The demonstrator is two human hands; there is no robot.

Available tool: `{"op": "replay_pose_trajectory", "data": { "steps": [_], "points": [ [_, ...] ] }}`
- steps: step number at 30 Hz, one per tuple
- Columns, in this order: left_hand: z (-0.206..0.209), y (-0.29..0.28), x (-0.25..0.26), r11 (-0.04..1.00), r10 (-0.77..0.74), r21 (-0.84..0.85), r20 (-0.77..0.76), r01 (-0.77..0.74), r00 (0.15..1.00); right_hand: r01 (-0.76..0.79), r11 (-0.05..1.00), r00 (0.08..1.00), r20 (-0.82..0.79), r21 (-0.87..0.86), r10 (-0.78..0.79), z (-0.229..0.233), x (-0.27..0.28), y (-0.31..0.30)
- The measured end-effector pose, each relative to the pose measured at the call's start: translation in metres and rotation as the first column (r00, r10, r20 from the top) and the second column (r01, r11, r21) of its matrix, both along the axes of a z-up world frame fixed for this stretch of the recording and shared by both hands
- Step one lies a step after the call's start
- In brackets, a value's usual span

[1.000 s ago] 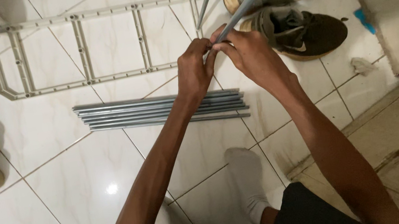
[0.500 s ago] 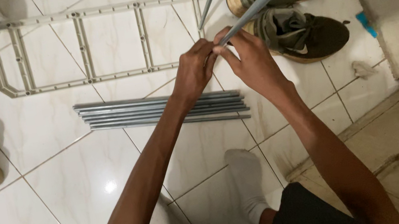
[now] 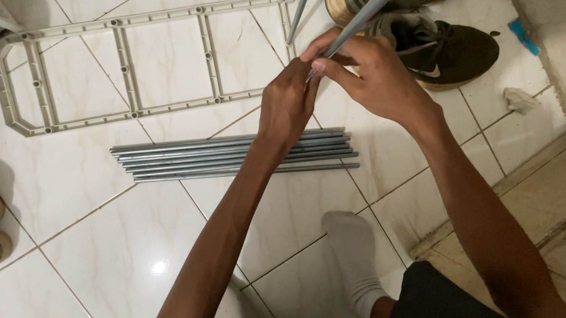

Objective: The person assembles a white plastic shoe rack by inserting metal rods into the frame slots. They handle the frame and rods, aligning and pushing them into place on the floor.

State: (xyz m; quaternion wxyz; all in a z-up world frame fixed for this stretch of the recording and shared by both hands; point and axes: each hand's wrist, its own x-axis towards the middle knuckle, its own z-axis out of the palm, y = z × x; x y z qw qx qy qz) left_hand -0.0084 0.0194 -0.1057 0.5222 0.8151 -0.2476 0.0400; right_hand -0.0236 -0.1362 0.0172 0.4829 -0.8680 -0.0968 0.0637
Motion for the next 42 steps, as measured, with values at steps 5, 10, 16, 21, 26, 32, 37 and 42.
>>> {"op": "replay_pose_trajectory", "data": {
  "steps": [5,10,16,21,26,32,37,42],
  "points": [
    [0.004,-0.005,0.000,0.999,0.005,-0.034,-0.086,-0.008,0.996,-0.045,0.998,0.986,0.163,0.042,0.037,-0.003,0.000,0.000],
    [0.005,0.000,0.003,0.997,-0.018,-0.078,-0.005,0.018,1.000,-0.018,0.993,0.987,0.158,0.115,-0.001,-0.011,-0.001,-0.001],
    [-0.005,-0.001,-0.002,0.996,0.016,-0.092,-0.054,-0.020,0.998,0.108,0.983,0.972,0.191,0.149,-0.136,-0.018,-0.007,0.015],
    [-0.009,-0.003,-0.003,0.996,0.030,-0.088,-0.006,-0.030,1.000,0.175,0.876,0.917,0.250,0.449,-0.311,-0.033,-0.010,0.038],
    [0.001,-0.001,-0.004,0.993,0.033,-0.112,-0.030,-0.036,0.999,0.246,0.819,0.863,0.267,0.518,-0.429,-0.047,-0.001,0.047],
    [-0.005,-0.008,-0.011,0.987,0.098,-0.133,0.064,-0.089,0.993,0.222,0.781,0.848,0.280,0.584,-0.450,-0.049,0.009,0.046],
    [-0.001,-0.009,-0.007,0.992,0.102,-0.078,-0.022,-0.103,0.995,0.197,0.791,0.881,0.249,0.579,-0.402,-0.045,0.012,0.040],
    [-0.002,-0.003,-0.012,0.992,0.090,-0.086,-0.034,-0.093,0.995,0.195,0.853,0.893,0.272,0.485,-0.359,-0.040,0.008,0.041]
  ]
}}
